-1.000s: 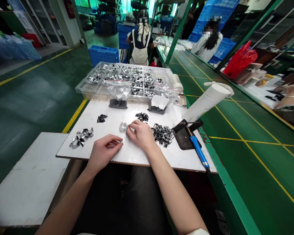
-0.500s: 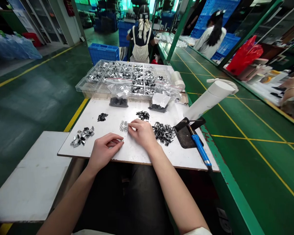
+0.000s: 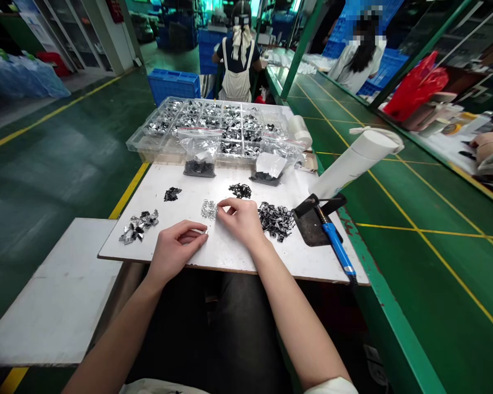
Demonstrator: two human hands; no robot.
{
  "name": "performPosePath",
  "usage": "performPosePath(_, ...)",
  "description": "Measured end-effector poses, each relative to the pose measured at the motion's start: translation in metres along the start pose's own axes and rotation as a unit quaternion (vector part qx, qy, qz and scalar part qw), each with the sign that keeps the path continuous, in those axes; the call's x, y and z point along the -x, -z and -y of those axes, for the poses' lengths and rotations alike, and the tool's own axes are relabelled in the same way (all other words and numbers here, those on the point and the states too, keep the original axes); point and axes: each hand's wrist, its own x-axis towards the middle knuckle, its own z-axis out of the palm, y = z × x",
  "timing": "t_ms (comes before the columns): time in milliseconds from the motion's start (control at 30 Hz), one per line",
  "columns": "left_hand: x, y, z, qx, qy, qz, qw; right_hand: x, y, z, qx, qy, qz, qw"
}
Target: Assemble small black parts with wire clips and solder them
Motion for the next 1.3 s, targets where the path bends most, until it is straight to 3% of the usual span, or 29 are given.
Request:
performPosePath(267, 0.000, 0.000, -0.001, 0.033, 0.038, 0.003, 0.999, -0.001, -0.001, 0.000, -0.050, -0.029, -0.003, 0.998)
performPosePath(433, -0.002, 0.004, -0.003, 0.070, 0.090, 0.014, 0.993, -0.003, 0.004, 0.007, -0.133, -0.080, 0.033, 0.987)
performPosePath(600, -0.004, 0.007, -0.002, 0.109, 0.122, 0.016, 0.986, 0.004, 0.007, 0.016, -0.253, -0.142, 0.089, 0.953)
performPosePath(833, -0.005, 0.007, -0.003, 0.128, 0.121, 0.036, 0.984, 0.047, -0.011, 0.023, -0.403, -0.227, 0.026, 0.886)
performPosePath(1033, -0.005, 0.008, -0.003, 0.132, 0.113, 0.050, 0.983, 0.056, -0.015, 0.024, -0.386, -0.228, -0.011, 0.894)
performPosePath(1300, -0.007, 0.011, -0.007, 0.103, 0.033, 0.111, 0.988, 0.059, -0.015, 0.023, -0.381, -0.205, -0.021, 0.901)
